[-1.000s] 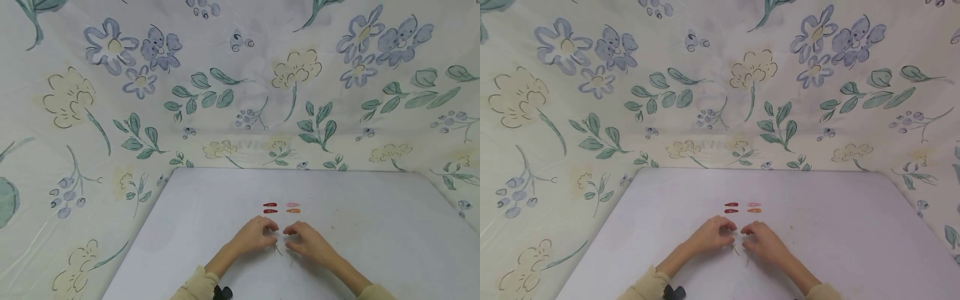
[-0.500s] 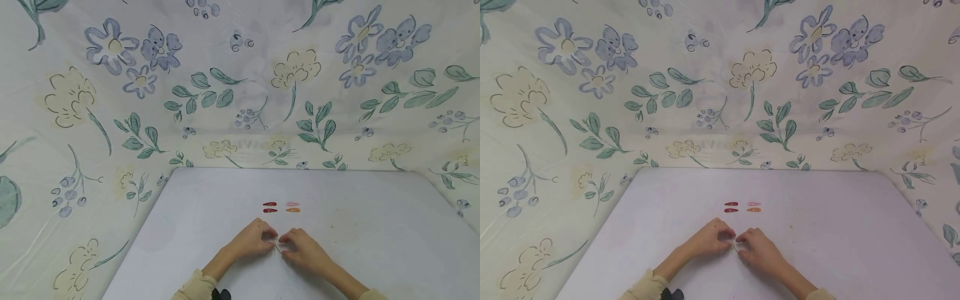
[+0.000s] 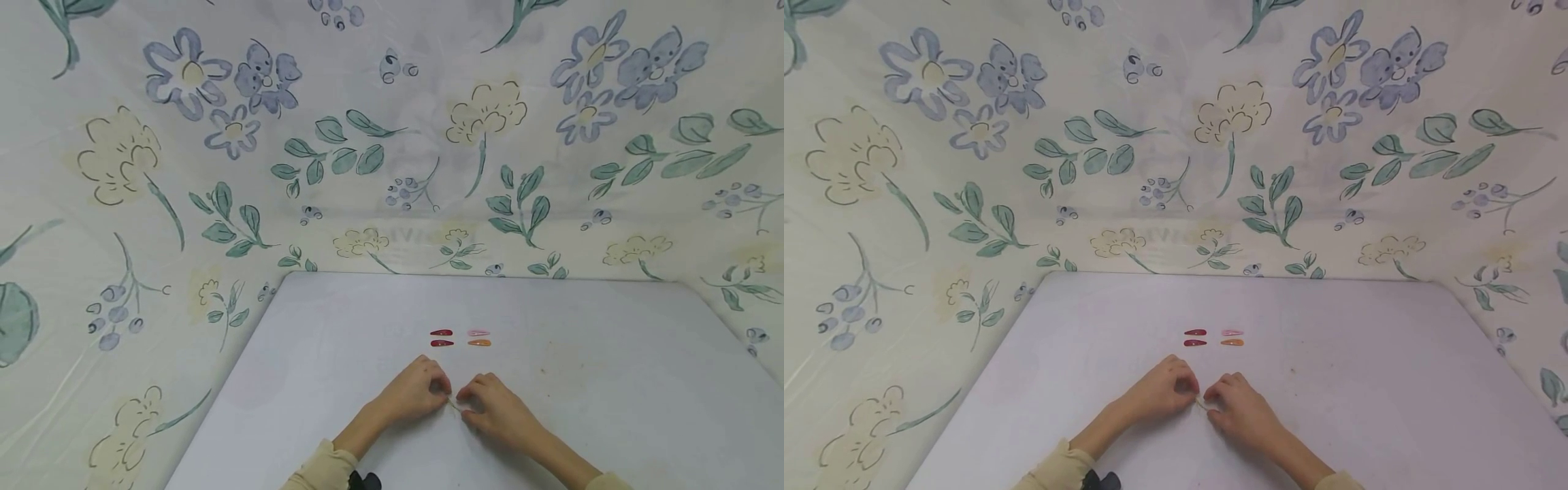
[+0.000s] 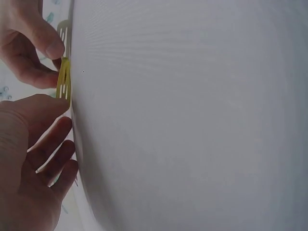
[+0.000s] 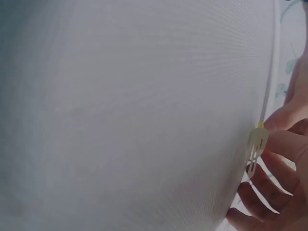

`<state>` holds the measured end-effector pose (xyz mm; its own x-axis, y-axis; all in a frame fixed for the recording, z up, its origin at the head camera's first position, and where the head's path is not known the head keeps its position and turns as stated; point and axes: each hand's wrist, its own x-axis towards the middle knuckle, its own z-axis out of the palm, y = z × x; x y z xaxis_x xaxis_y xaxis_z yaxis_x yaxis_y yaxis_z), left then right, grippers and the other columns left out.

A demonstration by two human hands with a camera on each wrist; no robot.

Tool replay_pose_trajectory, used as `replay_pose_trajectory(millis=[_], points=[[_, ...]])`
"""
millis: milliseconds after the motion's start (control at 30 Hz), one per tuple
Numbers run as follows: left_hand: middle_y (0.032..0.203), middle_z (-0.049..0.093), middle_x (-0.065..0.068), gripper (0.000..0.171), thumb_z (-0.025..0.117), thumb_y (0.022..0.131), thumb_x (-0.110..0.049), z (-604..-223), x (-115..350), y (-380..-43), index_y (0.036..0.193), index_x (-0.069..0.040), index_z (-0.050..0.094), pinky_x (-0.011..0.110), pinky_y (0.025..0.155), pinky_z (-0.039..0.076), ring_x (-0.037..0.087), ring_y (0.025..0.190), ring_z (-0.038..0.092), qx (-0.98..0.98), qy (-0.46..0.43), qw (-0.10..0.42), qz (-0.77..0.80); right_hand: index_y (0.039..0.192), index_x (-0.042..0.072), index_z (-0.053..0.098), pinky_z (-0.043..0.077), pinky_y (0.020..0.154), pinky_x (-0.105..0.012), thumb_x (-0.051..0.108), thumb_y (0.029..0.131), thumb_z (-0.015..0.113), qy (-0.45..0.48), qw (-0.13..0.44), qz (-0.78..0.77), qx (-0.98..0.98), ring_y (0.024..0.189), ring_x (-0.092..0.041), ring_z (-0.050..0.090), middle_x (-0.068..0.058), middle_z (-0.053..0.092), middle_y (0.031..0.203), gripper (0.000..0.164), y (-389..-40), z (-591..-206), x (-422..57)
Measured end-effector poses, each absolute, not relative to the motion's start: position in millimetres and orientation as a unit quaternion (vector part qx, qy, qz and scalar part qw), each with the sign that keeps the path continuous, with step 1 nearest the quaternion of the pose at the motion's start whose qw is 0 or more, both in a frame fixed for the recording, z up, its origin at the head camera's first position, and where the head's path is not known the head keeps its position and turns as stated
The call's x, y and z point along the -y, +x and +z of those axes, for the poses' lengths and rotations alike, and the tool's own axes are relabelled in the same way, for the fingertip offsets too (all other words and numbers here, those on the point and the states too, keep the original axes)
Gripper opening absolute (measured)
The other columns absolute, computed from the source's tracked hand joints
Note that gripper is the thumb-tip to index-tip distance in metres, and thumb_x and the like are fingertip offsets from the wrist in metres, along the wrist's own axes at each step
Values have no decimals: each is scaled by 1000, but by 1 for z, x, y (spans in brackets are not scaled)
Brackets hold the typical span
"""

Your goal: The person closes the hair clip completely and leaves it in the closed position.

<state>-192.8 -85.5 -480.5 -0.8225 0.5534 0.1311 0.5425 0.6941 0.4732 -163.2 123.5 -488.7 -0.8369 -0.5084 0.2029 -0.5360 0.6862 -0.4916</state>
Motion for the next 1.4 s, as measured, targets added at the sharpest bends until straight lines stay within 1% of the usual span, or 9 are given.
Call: replay_pose_trajectory(millis=[100,267,633,767,867,1067,1200,1400], points=[[83,64,-9,6,76,80,-11,-481,85,-193,81,-16,72,22,86,46,8,90,52,-919,302,3,253,96,15,70,50,87,-34,13,80,80,287,23,277,917,98,-13,53,12,60,97,19,-164,-489,-124],[80,63,-10,5,75,80,-11,-482,85,-194,79,-15,72,22,85,46,8,89,51,-919,302,1,255,96,14,71,50,88,-35,14,80,80,288,15,279,916,98,-13,53,11,61,98,19,-164,-488,-124],[81,61,-12,6,75,82,-13,-483,88,-196,81,-16,71,22,84,46,5,89,50,-915,294,18,275,98,14,70,50,87,-36,12,80,79,293,20,277,915,97,-14,56,10,61,97,21,-167,-487,-124],[83,64,-9,5,74,82,-11,-481,89,-196,82,-15,71,23,83,46,4,87,50,-910,288,30,297,99,13,70,50,87,-37,11,80,78,290,15,282,914,96,-14,57,10,62,97,21,-168,-485,-124],[83,66,-6,5,74,81,-9,-479,88,-197,82,-14,71,24,82,47,5,86,51,-907,282,37,309,99,13,69,51,87,-38,10,81,78,284,9,288,915,96,-15,59,9,62,96,21,-169,-484,-124],[85,64,-8,4,73,83,-11,-475,87,-200,85,-14,72,25,83,47,8,88,53,-909,267,46,316,100,13,69,52,86,-37,9,82,77,269,4,294,917,95,-14,60,10,61,96,20,-171,-483,-122],[88,63,-9,4,71,84,-12,-471,87,-200,86,-15,72,27,83,47,11,92,55,-909,260,48,324,100,13,68,53,85,-36,10,83,76,272,14,297,915,95,-14,60,10,61,95,19,-174,-482,-122],[92,63,-10,5,69,87,-13,-468,87,-201,88,-18,71,29,87,48,14,98,57,-902,243,39,355,101,13,68,53,87,-36,7,83,76,279,49,308,908,97,-16,63,8,63,97,21,-177,-476,-124]])
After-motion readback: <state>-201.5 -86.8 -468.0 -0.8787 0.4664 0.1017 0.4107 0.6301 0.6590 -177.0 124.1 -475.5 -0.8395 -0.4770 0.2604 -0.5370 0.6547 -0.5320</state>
